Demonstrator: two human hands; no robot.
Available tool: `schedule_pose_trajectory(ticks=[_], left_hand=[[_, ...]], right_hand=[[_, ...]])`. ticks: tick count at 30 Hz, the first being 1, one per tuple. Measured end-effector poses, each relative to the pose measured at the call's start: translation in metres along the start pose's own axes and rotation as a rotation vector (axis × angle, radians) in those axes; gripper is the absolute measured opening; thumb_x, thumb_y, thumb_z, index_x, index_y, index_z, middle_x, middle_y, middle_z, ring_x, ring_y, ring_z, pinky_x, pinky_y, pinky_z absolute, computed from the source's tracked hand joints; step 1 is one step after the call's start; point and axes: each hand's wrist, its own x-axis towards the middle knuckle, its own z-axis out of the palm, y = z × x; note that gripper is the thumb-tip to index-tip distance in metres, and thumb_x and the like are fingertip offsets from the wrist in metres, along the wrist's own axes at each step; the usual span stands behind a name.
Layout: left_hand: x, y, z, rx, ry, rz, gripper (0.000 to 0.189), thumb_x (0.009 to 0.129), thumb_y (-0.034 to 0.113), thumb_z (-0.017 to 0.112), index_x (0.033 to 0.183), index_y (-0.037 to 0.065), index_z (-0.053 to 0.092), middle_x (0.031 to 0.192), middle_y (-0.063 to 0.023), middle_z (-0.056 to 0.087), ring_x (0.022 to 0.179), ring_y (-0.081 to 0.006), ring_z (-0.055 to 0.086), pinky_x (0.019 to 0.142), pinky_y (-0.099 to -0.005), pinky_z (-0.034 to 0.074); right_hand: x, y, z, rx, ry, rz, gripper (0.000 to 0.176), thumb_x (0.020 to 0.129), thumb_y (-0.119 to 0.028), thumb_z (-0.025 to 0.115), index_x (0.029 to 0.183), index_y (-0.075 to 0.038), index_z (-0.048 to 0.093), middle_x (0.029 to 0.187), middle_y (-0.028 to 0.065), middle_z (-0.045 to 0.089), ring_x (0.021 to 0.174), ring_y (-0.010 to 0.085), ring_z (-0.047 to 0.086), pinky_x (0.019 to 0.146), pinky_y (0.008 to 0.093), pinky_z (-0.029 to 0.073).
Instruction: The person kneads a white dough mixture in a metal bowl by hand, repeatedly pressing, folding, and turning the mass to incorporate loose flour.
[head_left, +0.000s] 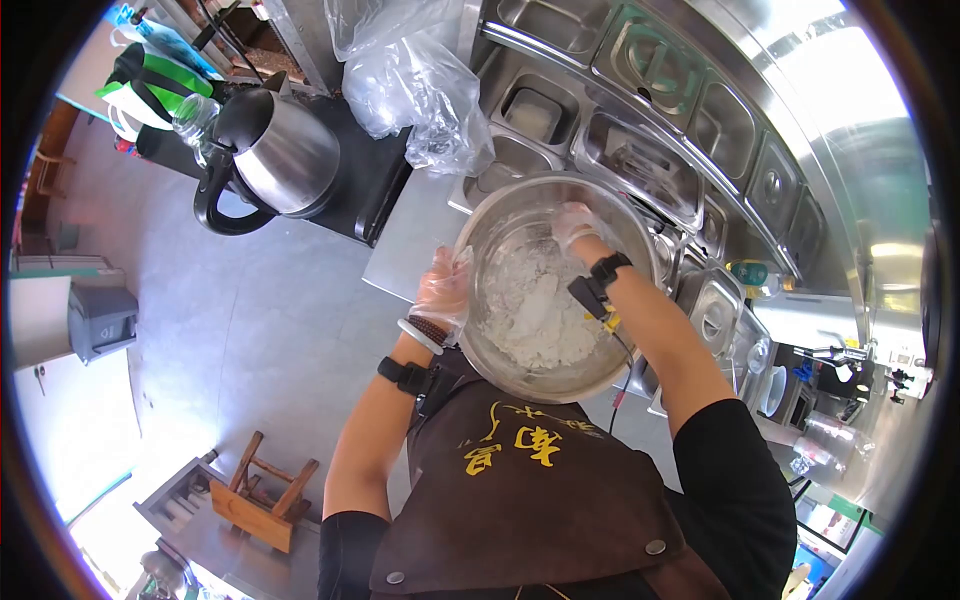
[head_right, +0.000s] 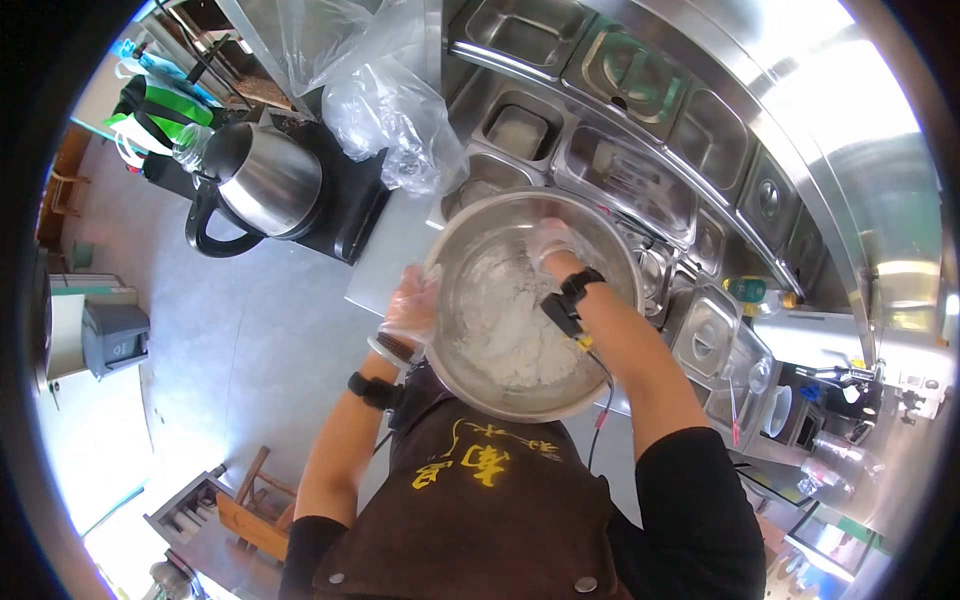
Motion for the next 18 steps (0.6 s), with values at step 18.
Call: schedule_pose_trajectory(ticks=[18], left_hand=[[-0.006,-0.023,0.007,-0.088,0.06,0.054,0.026,0.086,0.021,0.048,0.1,0.0,0.041,0.079,-0.0207,0.058,0.072,-0.0348,0.059,0.064,-0.0398,0.044]], right_hand=[[-0.068,-0.016,-0.113,-0.075,-0.4,0.028,0.024,0.073,-0.021,0.061,0.094,-0.01,0.067,0.09,0.0136,0.065,0.093,0.0232,0.062,0.079,0.0362,0.049]])
